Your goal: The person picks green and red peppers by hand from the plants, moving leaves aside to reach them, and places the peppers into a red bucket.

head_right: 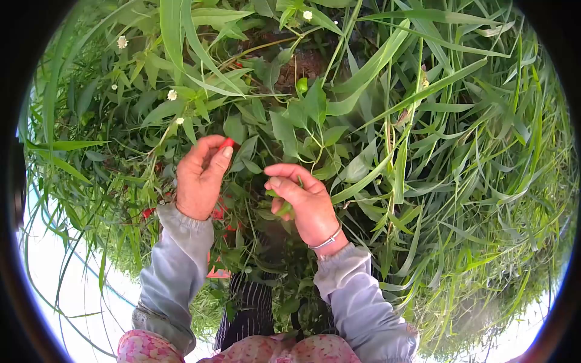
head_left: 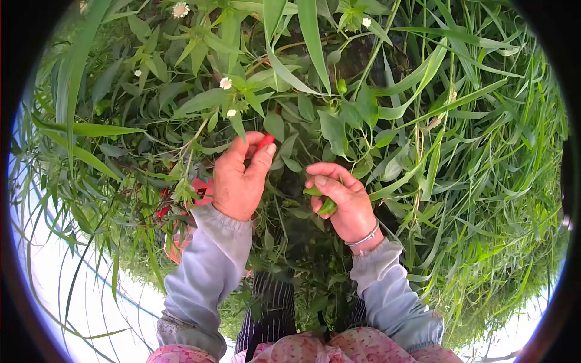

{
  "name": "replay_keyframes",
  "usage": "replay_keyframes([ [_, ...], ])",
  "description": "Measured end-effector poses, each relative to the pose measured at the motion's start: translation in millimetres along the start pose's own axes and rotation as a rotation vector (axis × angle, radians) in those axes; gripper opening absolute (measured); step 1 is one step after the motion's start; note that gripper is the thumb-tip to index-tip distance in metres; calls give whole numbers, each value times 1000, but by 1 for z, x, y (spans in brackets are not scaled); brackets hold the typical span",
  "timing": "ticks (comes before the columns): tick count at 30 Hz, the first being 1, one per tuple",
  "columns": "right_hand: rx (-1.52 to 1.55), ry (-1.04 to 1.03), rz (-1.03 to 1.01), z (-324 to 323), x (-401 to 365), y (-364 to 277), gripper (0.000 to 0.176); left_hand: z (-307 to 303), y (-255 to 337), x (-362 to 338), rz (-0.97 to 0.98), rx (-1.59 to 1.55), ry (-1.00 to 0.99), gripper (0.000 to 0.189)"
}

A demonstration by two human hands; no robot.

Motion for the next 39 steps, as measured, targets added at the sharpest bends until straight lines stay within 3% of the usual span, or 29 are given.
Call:
replay_keyframes([
  [3, -46, -29, 12, 3, -2, 4, 26, 8, 19, -28, 30, 174, -81, 27],
  [4, -46, -58, 7, 4, -1, 5, 28, 14, 28, -35, 292, 371, -88, 30],
  [5, -44, -85, 3, 5, 0, 6, 30, 21, 32, -39, 412, 412, -133, 31],
  [10, 246, -102, -39, 6, 2, 7, 33, 26, 47, -39, 436, 466, -313, 33],
  [13, 262, -149, -45, 0, 4, 10, 33, 21, 45, -30, 381, 411, -407, 35],
  [20, 95, -42, -184, 0, -1, -2, 38, 29, 45, -31, 419, 374, -271, 29],
  [23, 251, -123, -289, -11, -4, -6, 43, 25, 67, -40, 512, 289, -148, 32],
  [25, 558, -367, -366, -20, -8, -5, 53, 22, 68, -46, 490, 264, -82, 33],
  [28, 267, -353, -365, -18, -9, -8, 60, 35, 66, -45, 452, 219, -74, 34],
  [32, 95, -128, -319, -13, -7, 3, 40, 42, 70, -46, 571, 334, -216, 35],
  [35, 340, -221, -249, -18, -5, -1, 33, 5, 99, -25, 787, 414, -183, 36],
  [36, 361, -218, -265, -16, -5, -3, 31, -8, 111, -7, 880, 502, -92, 39],
  [37, 370, -235, -274, -15, -4, -4, 31, -18, 112, 14, 802, 546, 46, 44],
  [39, 394, -275, -286, -13, -4, -3, 31, -27, 84, 51, 500, 296, 120, 50],
])
Point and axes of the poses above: each hand's wrist, its own x-axis towards the middle knuckle, its own z-axis out of the palm, y = z × x, the point moved 2 cm from there along x, towards the middle knuckle, and after that the axes turned 12 degrees about -x, right-handed, at the moved point
